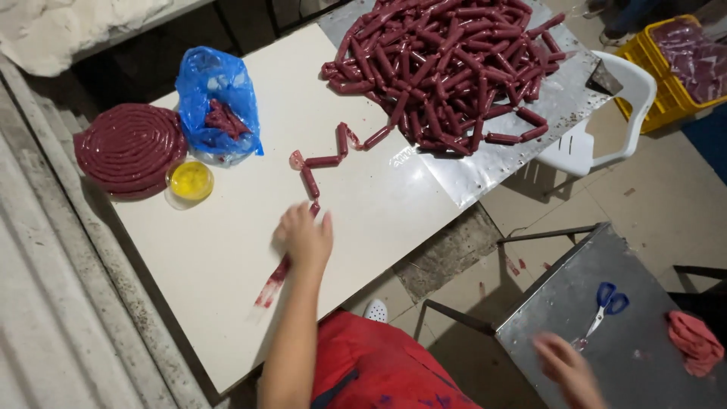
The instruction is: Coiling a long string of linked sausages into a spiral shape on a production table
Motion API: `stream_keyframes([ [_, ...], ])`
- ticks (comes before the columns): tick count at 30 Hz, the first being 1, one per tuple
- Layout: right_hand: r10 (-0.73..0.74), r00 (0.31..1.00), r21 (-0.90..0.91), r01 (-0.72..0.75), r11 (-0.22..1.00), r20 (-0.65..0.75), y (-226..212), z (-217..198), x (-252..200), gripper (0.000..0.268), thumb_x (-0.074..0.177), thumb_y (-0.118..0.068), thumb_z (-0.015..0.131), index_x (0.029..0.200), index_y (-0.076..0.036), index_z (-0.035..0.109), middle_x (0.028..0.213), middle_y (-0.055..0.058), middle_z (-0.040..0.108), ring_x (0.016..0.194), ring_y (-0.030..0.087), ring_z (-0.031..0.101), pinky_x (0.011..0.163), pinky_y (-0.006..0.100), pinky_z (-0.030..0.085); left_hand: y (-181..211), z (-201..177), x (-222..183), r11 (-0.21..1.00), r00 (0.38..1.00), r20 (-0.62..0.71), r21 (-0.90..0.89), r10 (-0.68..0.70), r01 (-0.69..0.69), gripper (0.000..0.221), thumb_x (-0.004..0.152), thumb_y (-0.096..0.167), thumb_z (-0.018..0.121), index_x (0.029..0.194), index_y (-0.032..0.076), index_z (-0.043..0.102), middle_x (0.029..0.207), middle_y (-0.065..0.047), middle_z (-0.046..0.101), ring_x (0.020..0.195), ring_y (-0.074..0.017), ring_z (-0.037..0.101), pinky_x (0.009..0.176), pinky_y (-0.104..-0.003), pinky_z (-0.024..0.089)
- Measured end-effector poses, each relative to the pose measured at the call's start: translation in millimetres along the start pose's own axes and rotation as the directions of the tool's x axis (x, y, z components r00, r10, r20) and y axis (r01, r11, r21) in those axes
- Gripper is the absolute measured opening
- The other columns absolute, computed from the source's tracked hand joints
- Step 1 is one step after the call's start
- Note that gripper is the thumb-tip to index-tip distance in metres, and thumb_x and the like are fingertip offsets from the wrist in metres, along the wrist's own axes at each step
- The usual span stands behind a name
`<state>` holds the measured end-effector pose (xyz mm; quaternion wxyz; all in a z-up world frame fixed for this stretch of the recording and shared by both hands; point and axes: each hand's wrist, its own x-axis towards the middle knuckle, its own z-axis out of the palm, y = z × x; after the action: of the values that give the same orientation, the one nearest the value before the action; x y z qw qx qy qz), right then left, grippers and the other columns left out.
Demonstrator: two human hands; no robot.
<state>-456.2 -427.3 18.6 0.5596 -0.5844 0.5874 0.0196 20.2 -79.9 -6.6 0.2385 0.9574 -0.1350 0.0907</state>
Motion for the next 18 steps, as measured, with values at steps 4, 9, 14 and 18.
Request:
stream_keyframes([
  [4,-0.333,0.943,-0.015,0.333,0.943,0.029,121,-135,35,0.019,0.097,-0.007,0.068,0.110,0.004,0.077,0.080,0.014,0.068,0.065,0.021,0.057,0.062,0.031,0.042,0,70,35,0.976,0.993,-0.069,0.192,-0.091,0.103,0.020,0.088,0.028,0.077,0.098,0.013,0.068,0.103,-0.007,0.063,0.102,-0.0314,0.058,0.088,-0.048,0.045],
  [9,0.245,0.898,-0.465,-0.404,0.788,-0.366,-30,62,-10,0.045,0.096,-0.036,0.069,0.132,-0.010,0.073,0.124,0.022,0.072,0.109,0.038,0.068,0.093,0.051,0.049,26,24,3,0.949,0.978,-0.170,0.266,-0.124,0.166,0.042,0.075,0.043,0.085,0.105,0.016,0.072,0.132,-0.007,0.060,0.117,-0.0304,0.055,0.102,-0.050,0.037],
  [14,-0.511,0.182,0.012,0.935,0.353,0.840,-100,275,-28,0.017,0.101,-0.026,0.056,0.094,-0.012,0.062,0.084,0.002,0.067,0.074,0.019,0.058,0.067,0.037,0.044,12,20,-157,0.930,0.635,0.686,-0.332,0.354,-0.160,0.068,0.082,0.000,0.047,0.147,0.020,0.047,0.159,-0.020,0.032,0.145,-0.0512,0.024,0.118,-0.064,0.014],
  [18,-0.412,0.319,0.082,0.699,0.711,0.853,-161,379,-52,0.022,0.094,-0.032,0.070,0.104,-0.014,0.079,0.101,0.000,0.075,0.094,0.012,0.066,0.088,0.027,0.049,-5,-61,-207,0.005,0.706,0.706,-0.707,-0.063,0.707,0.028,0.088,-0.007,0.063,0.108,0.000,0.080,0.118,-0.016,0.080,0.113,-0.0236,0.074,0.102,-0.031,0.056],
])
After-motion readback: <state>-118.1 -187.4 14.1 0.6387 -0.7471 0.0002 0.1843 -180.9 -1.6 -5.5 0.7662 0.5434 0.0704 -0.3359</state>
